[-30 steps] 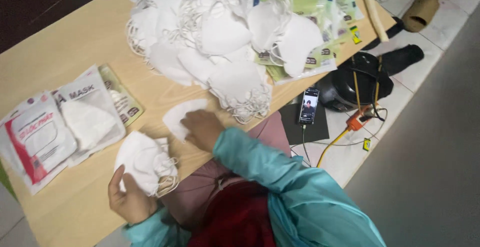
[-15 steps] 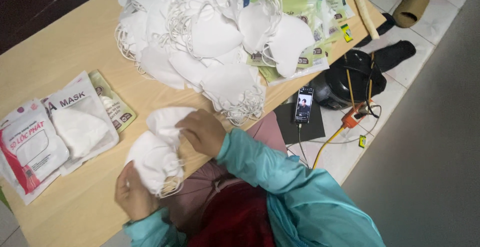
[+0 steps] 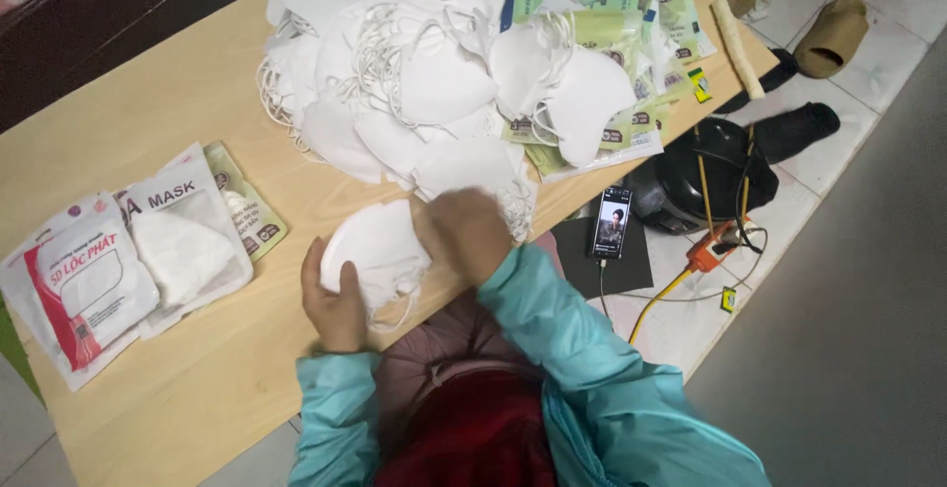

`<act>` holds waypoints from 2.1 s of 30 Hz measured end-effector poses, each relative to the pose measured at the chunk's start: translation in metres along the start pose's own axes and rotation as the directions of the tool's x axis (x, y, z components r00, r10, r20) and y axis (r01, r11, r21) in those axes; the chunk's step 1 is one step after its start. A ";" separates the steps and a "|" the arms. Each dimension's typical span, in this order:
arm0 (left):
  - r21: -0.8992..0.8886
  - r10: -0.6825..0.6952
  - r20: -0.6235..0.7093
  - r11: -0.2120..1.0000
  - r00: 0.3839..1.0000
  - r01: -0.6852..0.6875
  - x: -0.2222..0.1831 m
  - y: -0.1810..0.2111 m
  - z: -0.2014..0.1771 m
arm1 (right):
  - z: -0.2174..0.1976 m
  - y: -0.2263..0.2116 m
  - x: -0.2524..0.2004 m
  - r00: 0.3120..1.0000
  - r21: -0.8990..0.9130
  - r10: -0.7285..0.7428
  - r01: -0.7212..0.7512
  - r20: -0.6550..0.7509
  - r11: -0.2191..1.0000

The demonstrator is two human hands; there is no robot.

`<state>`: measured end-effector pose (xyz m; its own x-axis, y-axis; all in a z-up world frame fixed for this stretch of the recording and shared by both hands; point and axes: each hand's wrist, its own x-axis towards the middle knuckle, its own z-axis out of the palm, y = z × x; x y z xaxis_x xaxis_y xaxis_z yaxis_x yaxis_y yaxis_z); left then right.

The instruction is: Stacking white face masks neatly on a wooden table after untangling their ear loops.

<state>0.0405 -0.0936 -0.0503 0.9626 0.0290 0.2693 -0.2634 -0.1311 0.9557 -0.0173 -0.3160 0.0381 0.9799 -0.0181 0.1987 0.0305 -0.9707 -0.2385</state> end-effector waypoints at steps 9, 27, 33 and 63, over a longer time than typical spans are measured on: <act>0.096 0.080 0.107 0.991 0.991 -0.090 -0.011 -0.007 0.011 | 0.032 0.061 -0.028 0.934 0.112 0.354 -0.356 0.037 0.928; -0.070 -0.082 -0.056 0.994 0.995 0.078 -0.028 0.016 0.021 | 0.138 -0.067 -0.051 0.838 0.021 -0.194 0.238 -0.510 0.971; 0.055 -0.027 -0.038 0.998 0.999 0.029 -0.022 -0.028 0.008 | 0.103 -0.060 -0.058 0.751 0.193 -0.163 0.361 -0.639 0.912; -0.124 -0.069 0.013 0.990 0.998 0.070 -0.023 -0.031 0.010 | 0.088 -0.015 -0.037 0.647 -0.095 -0.288 0.317 -0.706 0.944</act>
<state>0.0274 -0.0999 -0.0874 0.9793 0.0249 0.2010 -0.2010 -0.0047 0.9796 -0.0363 -0.2797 -0.0497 0.4862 0.0986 0.8683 0.3206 -0.9445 -0.0722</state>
